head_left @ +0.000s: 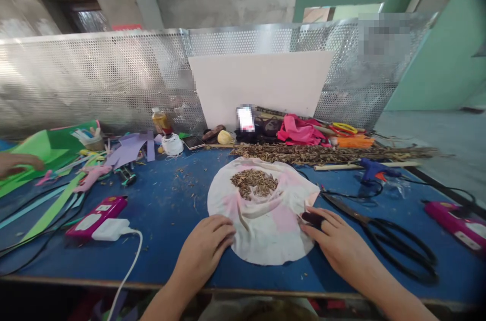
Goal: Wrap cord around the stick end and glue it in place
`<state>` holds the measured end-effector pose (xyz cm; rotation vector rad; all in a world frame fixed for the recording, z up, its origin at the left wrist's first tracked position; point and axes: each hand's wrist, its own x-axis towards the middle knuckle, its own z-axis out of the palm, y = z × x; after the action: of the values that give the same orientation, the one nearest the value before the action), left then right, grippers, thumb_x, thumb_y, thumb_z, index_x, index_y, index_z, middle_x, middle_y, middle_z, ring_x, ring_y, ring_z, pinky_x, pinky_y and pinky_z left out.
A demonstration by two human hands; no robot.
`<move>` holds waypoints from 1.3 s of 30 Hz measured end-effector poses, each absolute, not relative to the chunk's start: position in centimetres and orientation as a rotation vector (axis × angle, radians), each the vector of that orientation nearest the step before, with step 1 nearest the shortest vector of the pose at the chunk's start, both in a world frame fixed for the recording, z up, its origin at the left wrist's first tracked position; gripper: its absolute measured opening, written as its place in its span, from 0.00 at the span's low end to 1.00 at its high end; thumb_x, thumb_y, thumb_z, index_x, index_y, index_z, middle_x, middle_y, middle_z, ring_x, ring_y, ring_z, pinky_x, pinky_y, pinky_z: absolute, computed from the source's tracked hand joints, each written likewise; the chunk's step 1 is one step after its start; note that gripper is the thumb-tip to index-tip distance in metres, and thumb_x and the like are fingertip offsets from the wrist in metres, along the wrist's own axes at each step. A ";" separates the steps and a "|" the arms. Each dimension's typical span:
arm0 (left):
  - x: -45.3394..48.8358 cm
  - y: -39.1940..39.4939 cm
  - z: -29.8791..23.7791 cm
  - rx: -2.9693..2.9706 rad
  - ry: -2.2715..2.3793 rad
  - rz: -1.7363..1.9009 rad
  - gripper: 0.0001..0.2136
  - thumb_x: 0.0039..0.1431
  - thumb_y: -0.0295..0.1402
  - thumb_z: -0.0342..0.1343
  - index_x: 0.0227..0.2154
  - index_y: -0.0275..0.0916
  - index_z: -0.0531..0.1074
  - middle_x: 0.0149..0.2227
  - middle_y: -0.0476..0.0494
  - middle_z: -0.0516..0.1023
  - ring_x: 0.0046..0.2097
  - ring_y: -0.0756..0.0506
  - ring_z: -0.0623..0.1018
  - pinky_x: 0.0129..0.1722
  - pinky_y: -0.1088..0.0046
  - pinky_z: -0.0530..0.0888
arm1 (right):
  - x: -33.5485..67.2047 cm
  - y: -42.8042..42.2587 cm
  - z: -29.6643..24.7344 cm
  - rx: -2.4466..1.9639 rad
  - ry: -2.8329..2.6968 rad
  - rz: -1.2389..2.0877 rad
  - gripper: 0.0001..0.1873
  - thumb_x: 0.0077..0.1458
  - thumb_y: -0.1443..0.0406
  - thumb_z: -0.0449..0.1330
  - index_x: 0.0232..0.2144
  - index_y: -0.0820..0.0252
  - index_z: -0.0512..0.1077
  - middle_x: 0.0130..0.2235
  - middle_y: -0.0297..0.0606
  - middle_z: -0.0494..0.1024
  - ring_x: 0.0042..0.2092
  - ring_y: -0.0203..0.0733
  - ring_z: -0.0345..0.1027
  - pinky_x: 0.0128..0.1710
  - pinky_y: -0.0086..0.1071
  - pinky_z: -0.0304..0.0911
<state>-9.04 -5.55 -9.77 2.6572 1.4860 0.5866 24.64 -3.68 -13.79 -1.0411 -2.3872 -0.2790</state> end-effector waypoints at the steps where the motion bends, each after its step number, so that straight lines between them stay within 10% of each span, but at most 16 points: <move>1: -8.6 -5.3 -9.7 2.681 1.504 0.597 0.09 0.63 0.28 0.48 0.34 0.41 0.73 0.39 0.45 0.78 0.43 0.45 0.77 0.43 0.67 0.74 | 24.2 -3.5 -14.0 -1.021 -2.349 -0.336 0.19 0.56 0.75 0.49 0.42 0.59 0.76 0.33 0.42 0.76 0.55 0.48 0.65 0.57 0.43 0.59; 13: -11.7 -6.5 -7.6 2.809 1.631 0.621 0.10 0.62 0.30 0.47 0.39 0.40 0.73 0.44 0.42 0.79 0.47 0.43 0.77 0.47 0.63 0.75 | 22.5 -7.7 -10.7 -1.069 -2.255 -0.041 0.08 0.55 0.70 0.53 0.29 0.55 0.71 0.31 0.32 0.75 0.43 0.39 0.69 0.61 0.36 0.46; 19: -7.2 -5.5 -8.5 2.887 1.415 0.619 0.21 0.61 0.37 0.52 0.57 0.41 0.66 0.57 0.41 0.72 0.58 0.41 0.70 0.55 0.61 0.72 | 22.7 -5.9 -11.0 -1.229 -2.349 -0.299 0.20 0.57 0.62 0.56 0.52 0.60 0.68 0.47 0.42 0.76 0.57 0.49 0.61 0.58 0.43 0.50; 25: -4.8 -4.2 -13.8 3.081 1.069 0.511 0.35 0.54 0.57 0.52 0.60 0.42 0.62 0.61 0.38 0.65 0.61 0.34 0.64 0.55 0.55 0.70 | 22.4 -4.1 -11.1 -1.425 -2.178 -0.311 0.15 0.62 0.64 0.49 0.33 0.58 0.75 0.30 0.38 0.76 0.46 0.46 0.69 0.59 0.46 0.48; 33: -5.3 -3.6 -15.0 3.329 1.066 0.630 0.28 0.58 0.54 0.49 0.55 0.42 0.67 0.56 0.41 0.72 0.60 0.37 0.65 0.55 0.60 0.68 | 20.1 6.7 -8.4 -1.798 -2.385 -0.206 0.11 0.60 0.63 0.54 0.40 0.58 0.76 0.37 0.42 0.78 0.45 0.44 0.69 0.50 0.38 0.59; 39: -5.0 -3.7 -14.9 3.343 1.153 0.700 0.15 0.63 0.31 0.48 0.52 0.44 0.69 0.54 0.47 0.73 0.58 0.43 0.67 0.57 0.66 0.65 | 18.7 12.3 -9.6 -1.930 -2.394 -0.287 0.13 0.60 0.59 0.57 0.40 0.64 0.72 0.42 0.40 0.76 0.45 0.42 0.70 0.47 0.43 0.65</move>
<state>-4.99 -3.73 -14.86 3.3429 1.1532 0.7003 18.73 12.27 -9.59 -1.9302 -2.3943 -0.2868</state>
